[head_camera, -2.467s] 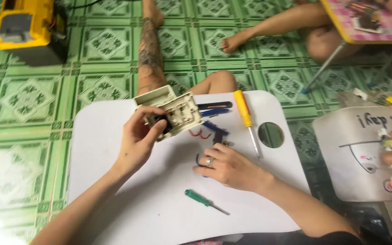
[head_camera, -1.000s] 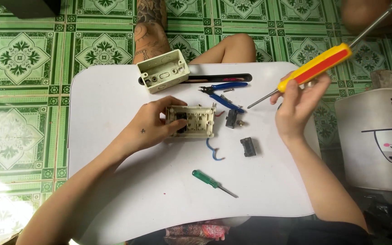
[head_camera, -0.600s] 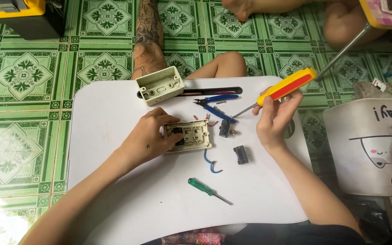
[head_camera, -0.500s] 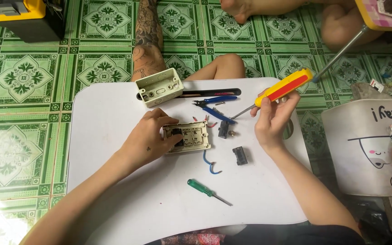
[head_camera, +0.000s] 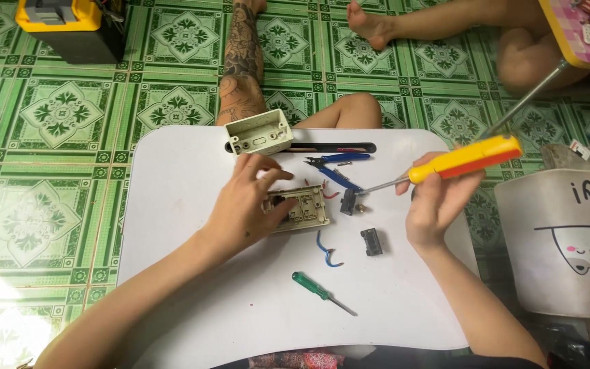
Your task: Wiring an electrical switch by stripping wires and securing them into the terminals using a screwdriver.
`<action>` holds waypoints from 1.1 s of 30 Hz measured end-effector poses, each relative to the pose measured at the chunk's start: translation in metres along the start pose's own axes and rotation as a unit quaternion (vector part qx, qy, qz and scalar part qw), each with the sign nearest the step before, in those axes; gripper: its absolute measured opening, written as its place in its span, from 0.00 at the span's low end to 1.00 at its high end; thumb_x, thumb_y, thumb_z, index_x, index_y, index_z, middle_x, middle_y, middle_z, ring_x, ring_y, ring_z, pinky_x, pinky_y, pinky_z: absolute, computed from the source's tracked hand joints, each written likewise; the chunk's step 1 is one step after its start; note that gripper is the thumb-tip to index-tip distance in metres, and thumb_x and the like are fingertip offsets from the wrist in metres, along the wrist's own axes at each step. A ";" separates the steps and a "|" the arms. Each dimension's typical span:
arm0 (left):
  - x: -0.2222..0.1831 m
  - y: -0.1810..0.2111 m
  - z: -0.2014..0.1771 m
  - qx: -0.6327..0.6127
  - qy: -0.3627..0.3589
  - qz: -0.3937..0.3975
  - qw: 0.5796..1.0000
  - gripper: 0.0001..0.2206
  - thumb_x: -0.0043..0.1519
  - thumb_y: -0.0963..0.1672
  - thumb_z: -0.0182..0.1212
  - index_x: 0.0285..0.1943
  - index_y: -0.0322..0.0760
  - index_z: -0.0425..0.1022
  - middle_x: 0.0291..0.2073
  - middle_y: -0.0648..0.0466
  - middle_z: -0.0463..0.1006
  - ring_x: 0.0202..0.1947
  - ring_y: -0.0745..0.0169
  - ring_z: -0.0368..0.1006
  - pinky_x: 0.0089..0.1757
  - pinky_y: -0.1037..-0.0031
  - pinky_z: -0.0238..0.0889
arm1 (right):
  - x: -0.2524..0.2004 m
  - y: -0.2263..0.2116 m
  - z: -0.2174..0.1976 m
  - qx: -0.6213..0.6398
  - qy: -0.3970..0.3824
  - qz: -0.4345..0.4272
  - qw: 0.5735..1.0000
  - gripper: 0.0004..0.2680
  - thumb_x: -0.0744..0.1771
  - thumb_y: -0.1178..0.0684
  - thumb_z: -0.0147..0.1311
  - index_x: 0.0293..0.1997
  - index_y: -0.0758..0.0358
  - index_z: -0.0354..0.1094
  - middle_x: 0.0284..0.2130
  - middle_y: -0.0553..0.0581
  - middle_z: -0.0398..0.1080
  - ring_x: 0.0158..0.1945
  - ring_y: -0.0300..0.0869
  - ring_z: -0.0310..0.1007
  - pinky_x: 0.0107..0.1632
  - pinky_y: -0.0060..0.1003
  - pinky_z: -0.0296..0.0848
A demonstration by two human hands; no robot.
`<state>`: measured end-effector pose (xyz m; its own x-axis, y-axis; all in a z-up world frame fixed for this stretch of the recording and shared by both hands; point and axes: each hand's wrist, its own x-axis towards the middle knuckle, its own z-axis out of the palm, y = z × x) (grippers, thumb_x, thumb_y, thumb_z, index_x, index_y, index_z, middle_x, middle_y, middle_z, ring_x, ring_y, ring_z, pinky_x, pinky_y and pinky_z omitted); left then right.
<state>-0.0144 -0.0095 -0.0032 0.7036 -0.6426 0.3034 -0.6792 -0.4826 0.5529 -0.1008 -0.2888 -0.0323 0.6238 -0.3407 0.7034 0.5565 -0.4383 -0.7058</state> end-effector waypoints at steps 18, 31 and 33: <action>-0.014 0.013 0.036 -0.119 0.036 0.236 0.964 0.06 0.65 0.45 0.64 0.41 0.38 0.79 0.51 0.48 0.72 0.59 0.41 0.64 0.51 0.55 0.61 | -0.030 -0.056 0.031 0.121 -0.008 0.069 0.990 0.10 0.73 0.46 0.45 0.52 0.56 0.48 0.37 0.56 0.62 0.22 0.41 0.64 0.25 0.28 0.69; -0.015 0.018 0.038 -0.112 0.062 0.212 0.969 0.05 0.57 0.42 0.68 0.31 0.36 0.80 0.43 0.50 0.72 0.57 0.46 0.66 0.55 0.59 0.60 | -0.035 -0.043 0.024 0.066 -0.041 0.022 0.997 0.10 0.71 0.52 0.36 0.60 0.49 0.43 0.40 0.53 0.61 0.28 0.38 0.72 0.40 0.27 0.79; -0.016 0.019 0.037 -0.101 0.066 0.213 0.970 0.05 0.57 0.42 0.68 0.29 0.37 0.80 0.42 0.50 0.73 0.57 0.47 0.67 0.55 0.59 0.59 | -0.035 -0.043 0.025 0.062 -0.049 0.014 0.997 0.10 0.71 0.53 0.35 0.60 0.50 0.43 0.40 0.53 0.60 0.28 0.37 0.72 0.41 0.28 0.79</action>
<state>-0.0461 -0.0307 -0.0265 0.3979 -0.6692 0.6276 -0.8689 -0.0552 0.4919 -0.1335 -0.2374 -0.0286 0.6877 -0.2663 0.6754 0.5972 -0.3214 -0.7349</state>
